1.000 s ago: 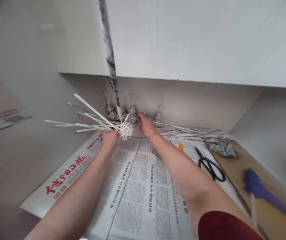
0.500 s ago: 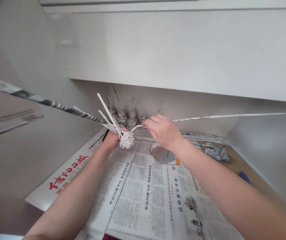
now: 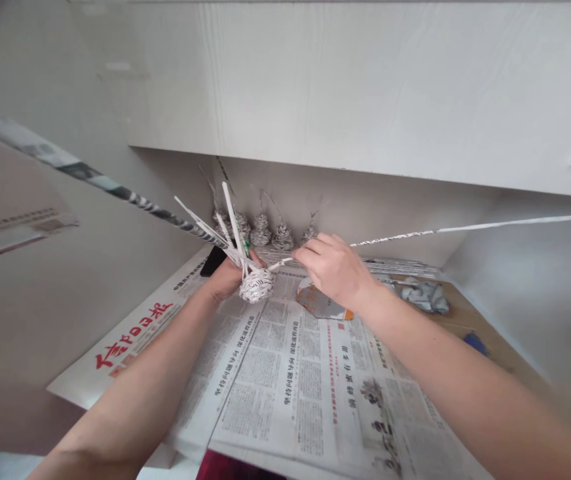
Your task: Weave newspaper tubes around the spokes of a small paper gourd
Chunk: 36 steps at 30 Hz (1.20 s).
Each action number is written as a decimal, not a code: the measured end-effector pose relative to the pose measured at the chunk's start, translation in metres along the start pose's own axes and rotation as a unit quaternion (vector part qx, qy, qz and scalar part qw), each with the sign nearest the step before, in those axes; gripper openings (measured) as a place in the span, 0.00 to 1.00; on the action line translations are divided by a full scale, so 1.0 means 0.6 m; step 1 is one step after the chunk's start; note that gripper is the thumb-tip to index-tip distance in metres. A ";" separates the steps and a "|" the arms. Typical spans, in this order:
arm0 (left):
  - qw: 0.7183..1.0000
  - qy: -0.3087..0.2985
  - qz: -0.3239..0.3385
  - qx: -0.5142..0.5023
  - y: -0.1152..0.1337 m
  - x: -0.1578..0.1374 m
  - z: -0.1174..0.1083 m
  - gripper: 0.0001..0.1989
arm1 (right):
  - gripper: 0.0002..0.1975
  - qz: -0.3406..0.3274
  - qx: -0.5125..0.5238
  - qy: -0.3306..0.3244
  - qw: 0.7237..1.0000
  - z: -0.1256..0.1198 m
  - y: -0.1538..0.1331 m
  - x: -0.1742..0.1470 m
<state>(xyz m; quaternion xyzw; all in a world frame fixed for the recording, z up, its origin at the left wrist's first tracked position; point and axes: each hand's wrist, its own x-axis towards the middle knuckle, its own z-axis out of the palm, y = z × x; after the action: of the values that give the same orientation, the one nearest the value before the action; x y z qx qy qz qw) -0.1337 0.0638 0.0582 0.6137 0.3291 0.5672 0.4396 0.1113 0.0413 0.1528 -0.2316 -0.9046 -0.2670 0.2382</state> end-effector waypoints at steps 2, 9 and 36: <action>1.000 0.000 0.002 -0.004 -0.001 0.000 0.001 0.11 | 0.13 -0.007 -0.014 -0.008 1.000 -0.003 -0.002 -0.001; 1.000 -0.009 -0.001 0.002 0.003 -0.002 0.002 0.12 | 0.14 -0.019 -0.048 -0.031 0.998 -0.009 -0.009 0.000; 0.997 -0.031 -0.015 0.064 0.004 -0.002 0.000 0.07 | 0.12 -0.009 0.001 -0.066 0.998 0.016 -0.025 -0.003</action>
<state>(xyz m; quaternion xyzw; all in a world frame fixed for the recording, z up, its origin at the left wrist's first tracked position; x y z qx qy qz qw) -0.1342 0.0617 0.0597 0.6532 0.3603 0.5185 0.4178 0.1016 0.0351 0.1389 -0.2399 -0.9209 -0.2521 0.1753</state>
